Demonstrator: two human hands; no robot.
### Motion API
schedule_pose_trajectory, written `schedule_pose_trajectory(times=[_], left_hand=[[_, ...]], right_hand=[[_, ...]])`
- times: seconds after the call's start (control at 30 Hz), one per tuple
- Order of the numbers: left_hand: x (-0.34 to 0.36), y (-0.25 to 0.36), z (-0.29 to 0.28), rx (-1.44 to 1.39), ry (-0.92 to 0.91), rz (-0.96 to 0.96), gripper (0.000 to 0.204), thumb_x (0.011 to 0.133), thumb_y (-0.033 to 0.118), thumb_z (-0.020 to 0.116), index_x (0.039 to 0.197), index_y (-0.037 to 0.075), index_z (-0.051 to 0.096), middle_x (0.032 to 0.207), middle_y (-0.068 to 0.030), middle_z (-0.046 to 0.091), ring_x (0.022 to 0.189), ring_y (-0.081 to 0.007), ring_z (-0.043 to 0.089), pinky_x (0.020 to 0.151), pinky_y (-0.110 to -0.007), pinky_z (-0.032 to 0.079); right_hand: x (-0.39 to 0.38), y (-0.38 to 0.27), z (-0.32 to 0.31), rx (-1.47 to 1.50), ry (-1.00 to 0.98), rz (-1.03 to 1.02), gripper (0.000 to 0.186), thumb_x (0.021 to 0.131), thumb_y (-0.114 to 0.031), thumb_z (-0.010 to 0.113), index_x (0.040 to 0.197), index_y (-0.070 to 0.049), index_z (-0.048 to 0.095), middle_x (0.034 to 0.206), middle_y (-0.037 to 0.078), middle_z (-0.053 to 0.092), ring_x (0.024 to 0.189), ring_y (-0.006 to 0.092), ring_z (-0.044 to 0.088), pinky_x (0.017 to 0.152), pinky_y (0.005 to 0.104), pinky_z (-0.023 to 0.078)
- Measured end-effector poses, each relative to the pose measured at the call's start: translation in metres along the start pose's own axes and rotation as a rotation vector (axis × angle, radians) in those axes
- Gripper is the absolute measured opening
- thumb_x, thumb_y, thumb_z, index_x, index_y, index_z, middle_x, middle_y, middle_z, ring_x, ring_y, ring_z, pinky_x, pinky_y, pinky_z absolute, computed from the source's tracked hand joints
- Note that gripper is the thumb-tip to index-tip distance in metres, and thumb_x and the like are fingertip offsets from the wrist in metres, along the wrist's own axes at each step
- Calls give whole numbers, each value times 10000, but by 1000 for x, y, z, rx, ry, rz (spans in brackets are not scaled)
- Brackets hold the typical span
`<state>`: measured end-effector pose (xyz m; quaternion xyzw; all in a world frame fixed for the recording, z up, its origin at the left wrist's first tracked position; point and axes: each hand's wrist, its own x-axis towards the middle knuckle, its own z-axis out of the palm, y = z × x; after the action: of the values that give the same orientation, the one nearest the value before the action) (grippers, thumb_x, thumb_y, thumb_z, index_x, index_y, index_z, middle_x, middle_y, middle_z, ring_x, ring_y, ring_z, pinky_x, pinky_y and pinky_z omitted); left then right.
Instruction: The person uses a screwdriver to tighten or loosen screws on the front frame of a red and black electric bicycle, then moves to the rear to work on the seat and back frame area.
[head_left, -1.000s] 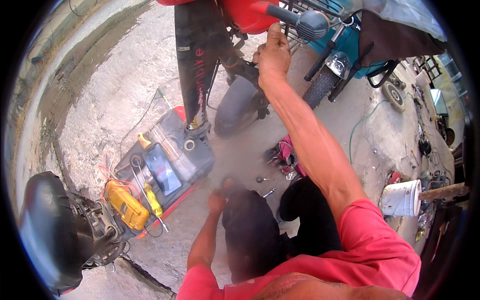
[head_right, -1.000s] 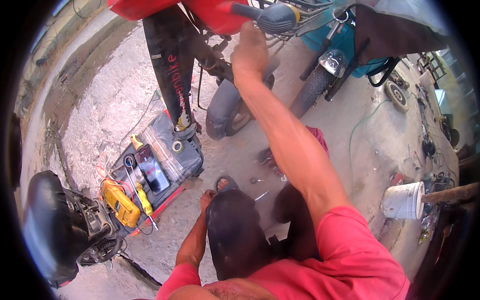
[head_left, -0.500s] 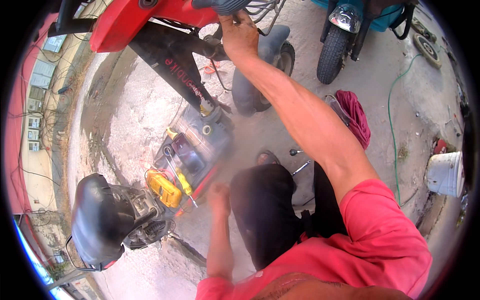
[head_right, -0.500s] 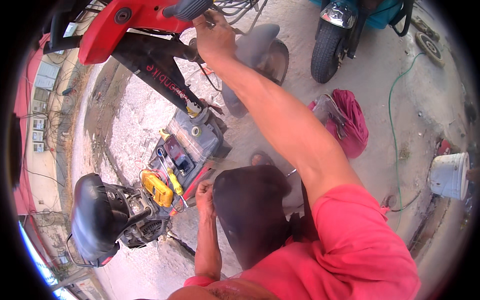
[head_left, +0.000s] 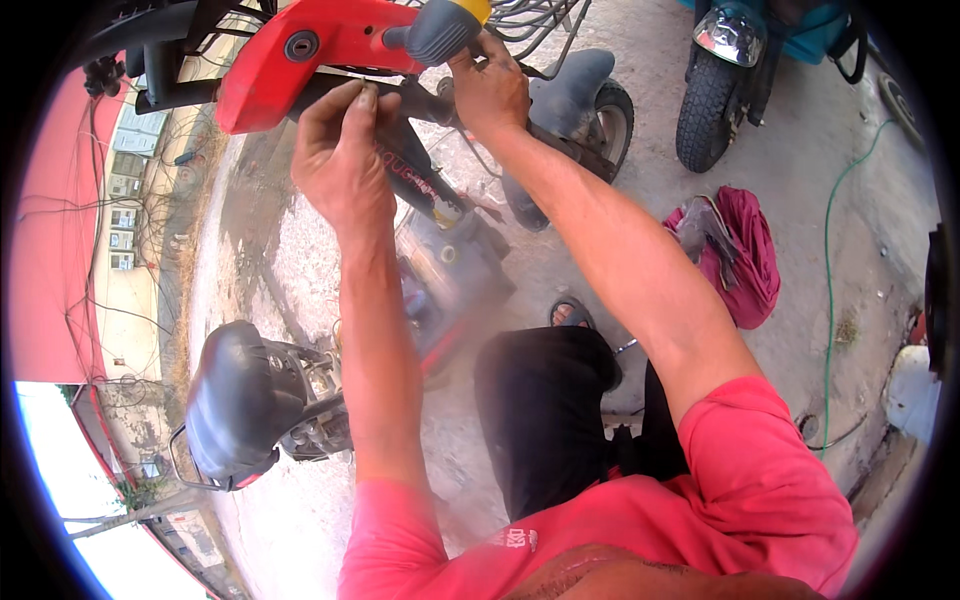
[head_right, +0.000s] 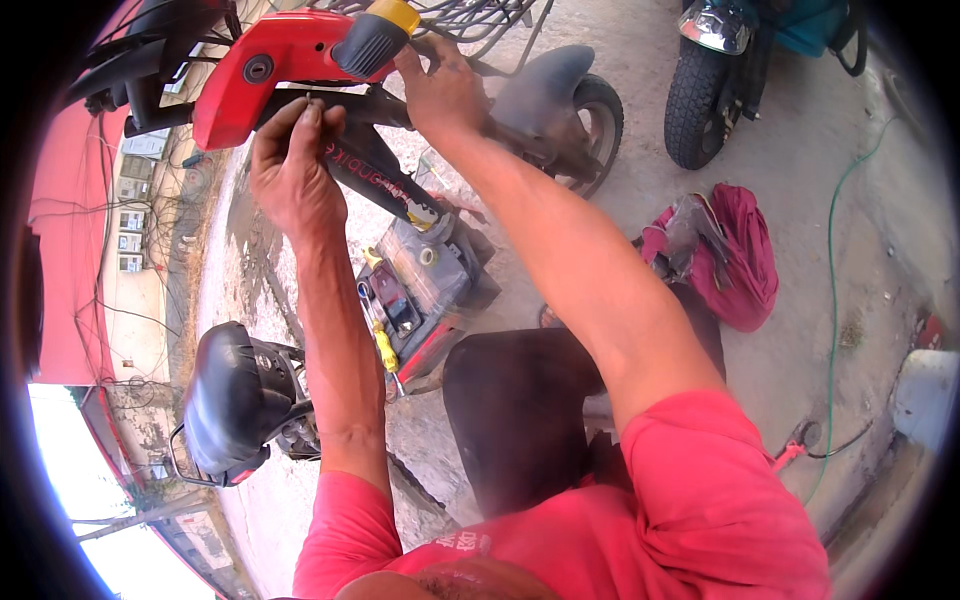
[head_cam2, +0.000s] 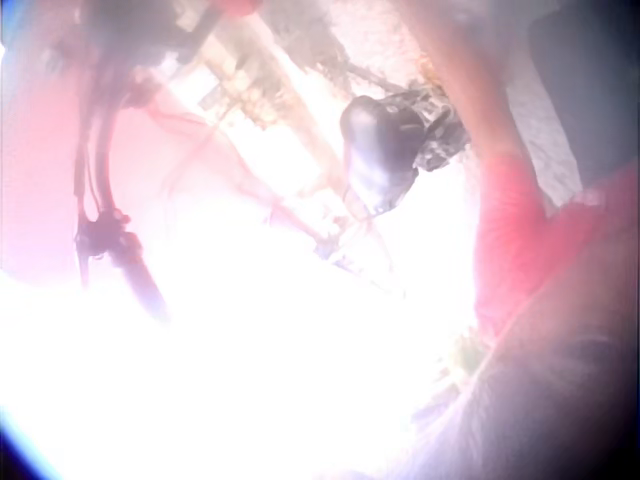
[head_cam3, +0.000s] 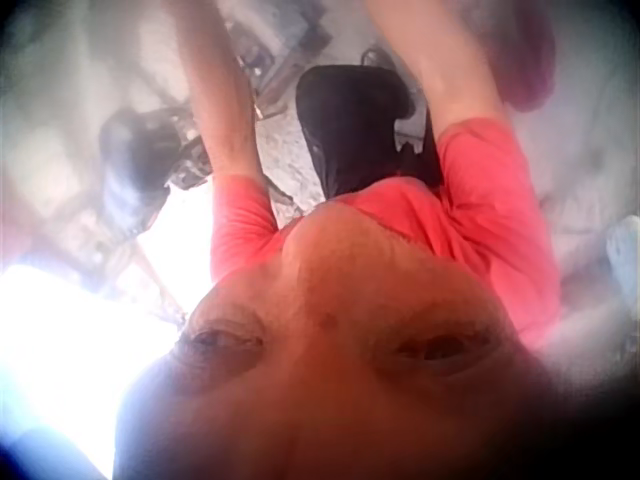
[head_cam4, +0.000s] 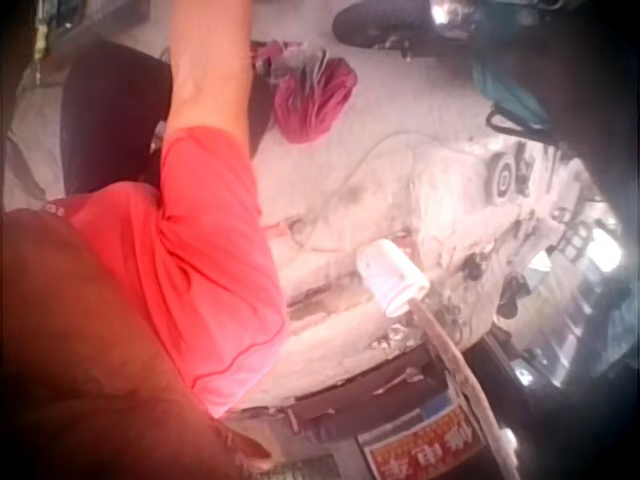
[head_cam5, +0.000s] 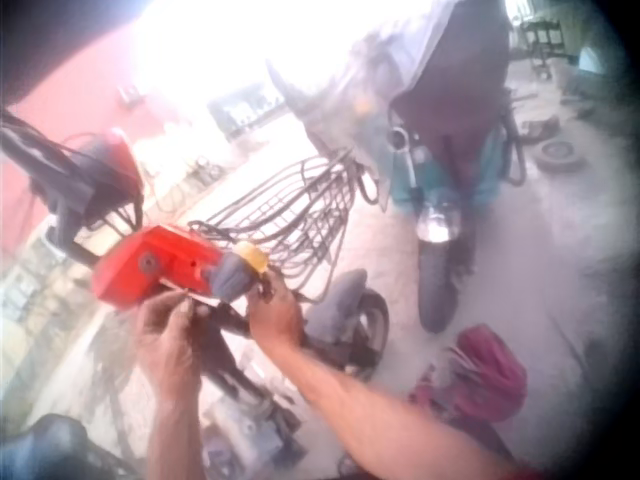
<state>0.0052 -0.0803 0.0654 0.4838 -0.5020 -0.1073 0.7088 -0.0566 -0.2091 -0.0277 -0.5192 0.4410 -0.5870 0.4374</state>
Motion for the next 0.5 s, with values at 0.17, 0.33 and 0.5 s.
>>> schedule_pose_trajectory(times=[0.17,0.33,0.5], left_hand=[[27,-14,30,93,84,90,149,946,22,718,1057,-75,700,941,-117,734,790,-159,726,716,-267,591],[38,-27,42,-22,192,128,141,918,14,754,1040,-52,727,898,-91,737,767,-140,710,673,-252,592],[43,-32,46,-87,268,22,130,881,-11,774,1006,-28,741,854,-73,737,708,-135,689,584,-235,522]], right_hand=[[-8,-12,-3,32,5,50,729,895,-765,548,1310,-176,658,1208,125,729,1143,355,679,937,469,522],[-7,-16,-4,34,7,72,740,870,-789,548,1269,-179,677,1124,126,739,1063,355,701,888,455,532],[-5,-11,-2,20,-5,74,832,859,-818,519,1323,-142,659,1176,176,731,1103,383,692,908,462,534]])
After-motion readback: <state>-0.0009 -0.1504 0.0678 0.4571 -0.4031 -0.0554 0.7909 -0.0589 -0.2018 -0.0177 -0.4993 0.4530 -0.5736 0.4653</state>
